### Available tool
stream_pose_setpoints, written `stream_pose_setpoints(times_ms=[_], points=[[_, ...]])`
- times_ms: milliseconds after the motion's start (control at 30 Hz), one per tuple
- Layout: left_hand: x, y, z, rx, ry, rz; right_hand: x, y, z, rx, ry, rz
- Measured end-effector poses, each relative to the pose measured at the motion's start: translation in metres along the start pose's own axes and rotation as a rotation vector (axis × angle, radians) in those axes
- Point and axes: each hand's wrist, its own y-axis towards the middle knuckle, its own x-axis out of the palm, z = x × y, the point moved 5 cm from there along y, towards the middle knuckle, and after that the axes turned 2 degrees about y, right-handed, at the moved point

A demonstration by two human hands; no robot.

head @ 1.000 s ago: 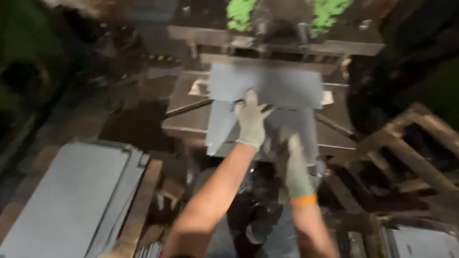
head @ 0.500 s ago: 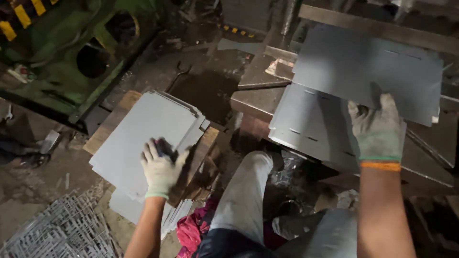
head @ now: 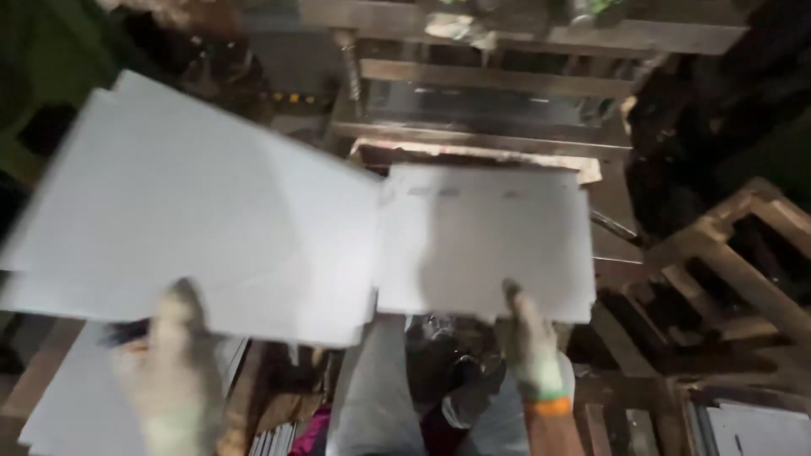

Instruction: The recorder uses a large hydraulic or mechanical press to punch slots or holes into rectangular metal plates.

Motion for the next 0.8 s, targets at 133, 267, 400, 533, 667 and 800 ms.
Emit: stream_pose_setpoints(times_ms=[133, 267, 400, 533, 667, 800], points=[[0.101, -0.023, -0.053, -0.276, 0.127, -0.157, -0.055, -0.030, 0.036, 0.064, -0.211, 0.089], [0.231, -0.023, -0.130, -0.807, -0.540, 0.045, -0.031, -0.056, 0.012, 0.077, -0.171, 0.047], [0.326, -0.017, -0.183, -0.809, -0.687, -0.098, -0.057, -0.060, 0.033, 0.017, -0.479, -0.024], [0.336, -0.019, -0.166, -0.835, -0.703, -0.071, -0.071, -0.065, 0.050, -0.174, -0.405, -0.157], [0.334, -0.016, -0.163, -0.888, -0.580, -0.027, -0.077, -0.068, 0.065, 0.136, -0.051, -0.011], [0.342, -0.009, -0.173, -0.743, -0.633, -0.095, -0.071, -0.066, 0.050, -0.009, -0.110, -0.155]])
